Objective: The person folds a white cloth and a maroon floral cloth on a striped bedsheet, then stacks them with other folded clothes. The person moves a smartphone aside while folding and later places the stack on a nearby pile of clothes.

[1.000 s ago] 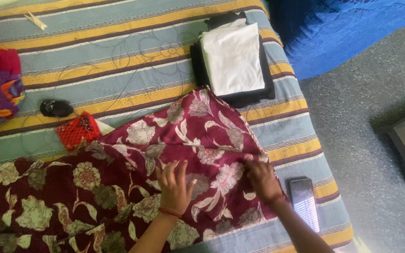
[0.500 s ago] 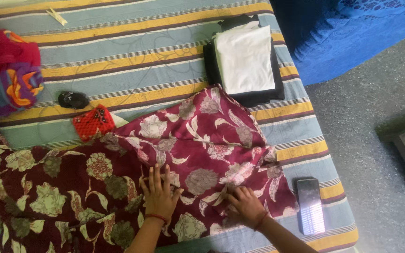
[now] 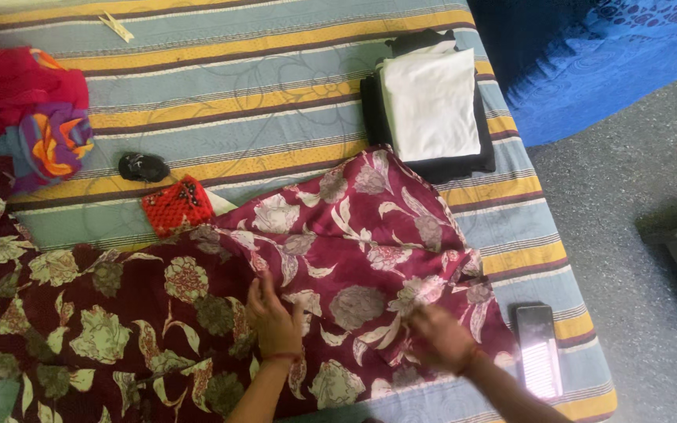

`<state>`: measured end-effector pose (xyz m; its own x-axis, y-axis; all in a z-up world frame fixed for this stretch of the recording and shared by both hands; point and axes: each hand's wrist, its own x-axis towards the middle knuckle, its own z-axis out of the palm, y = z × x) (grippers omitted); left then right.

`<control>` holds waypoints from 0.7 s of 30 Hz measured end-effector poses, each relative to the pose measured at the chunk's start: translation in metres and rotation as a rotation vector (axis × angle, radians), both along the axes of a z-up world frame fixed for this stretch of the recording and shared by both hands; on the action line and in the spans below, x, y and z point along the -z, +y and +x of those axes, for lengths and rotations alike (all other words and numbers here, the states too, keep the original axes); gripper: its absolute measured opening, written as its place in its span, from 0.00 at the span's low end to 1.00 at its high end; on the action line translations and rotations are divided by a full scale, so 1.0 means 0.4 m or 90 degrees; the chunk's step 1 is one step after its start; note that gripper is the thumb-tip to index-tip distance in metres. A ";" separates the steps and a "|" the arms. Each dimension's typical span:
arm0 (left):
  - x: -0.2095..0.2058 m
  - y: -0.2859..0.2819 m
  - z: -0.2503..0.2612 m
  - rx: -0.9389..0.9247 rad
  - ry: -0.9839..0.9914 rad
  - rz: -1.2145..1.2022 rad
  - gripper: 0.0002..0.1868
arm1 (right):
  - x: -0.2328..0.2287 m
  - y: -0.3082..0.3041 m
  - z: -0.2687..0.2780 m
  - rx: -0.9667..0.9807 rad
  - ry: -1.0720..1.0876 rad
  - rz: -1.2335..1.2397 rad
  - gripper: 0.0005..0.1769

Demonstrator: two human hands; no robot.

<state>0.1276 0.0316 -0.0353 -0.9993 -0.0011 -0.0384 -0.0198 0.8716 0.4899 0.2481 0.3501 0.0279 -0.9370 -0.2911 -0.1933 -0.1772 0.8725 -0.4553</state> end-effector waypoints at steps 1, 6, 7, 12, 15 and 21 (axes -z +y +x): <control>-0.004 0.016 -0.025 -0.085 -0.020 0.061 0.47 | 0.002 -0.035 0.007 -0.044 -0.022 0.004 0.33; -0.021 0.026 -0.159 -0.277 -0.015 0.289 0.52 | 0.109 -0.068 0.000 -0.093 0.187 0.054 0.16; -0.020 0.019 -0.176 -0.266 0.028 0.345 0.52 | 0.119 -0.042 -0.010 -0.038 0.116 0.011 0.13; 0.003 0.000 -0.247 -0.447 -0.202 0.586 0.48 | -0.005 0.159 -0.263 0.111 0.281 0.179 0.09; 0.036 0.003 -0.272 -0.472 -0.187 0.699 0.45 | -0.127 0.198 -0.457 0.142 0.342 0.077 0.08; 0.100 0.006 -0.321 -0.474 -0.140 0.870 0.44 | -0.132 0.164 -0.724 0.105 0.264 0.093 0.12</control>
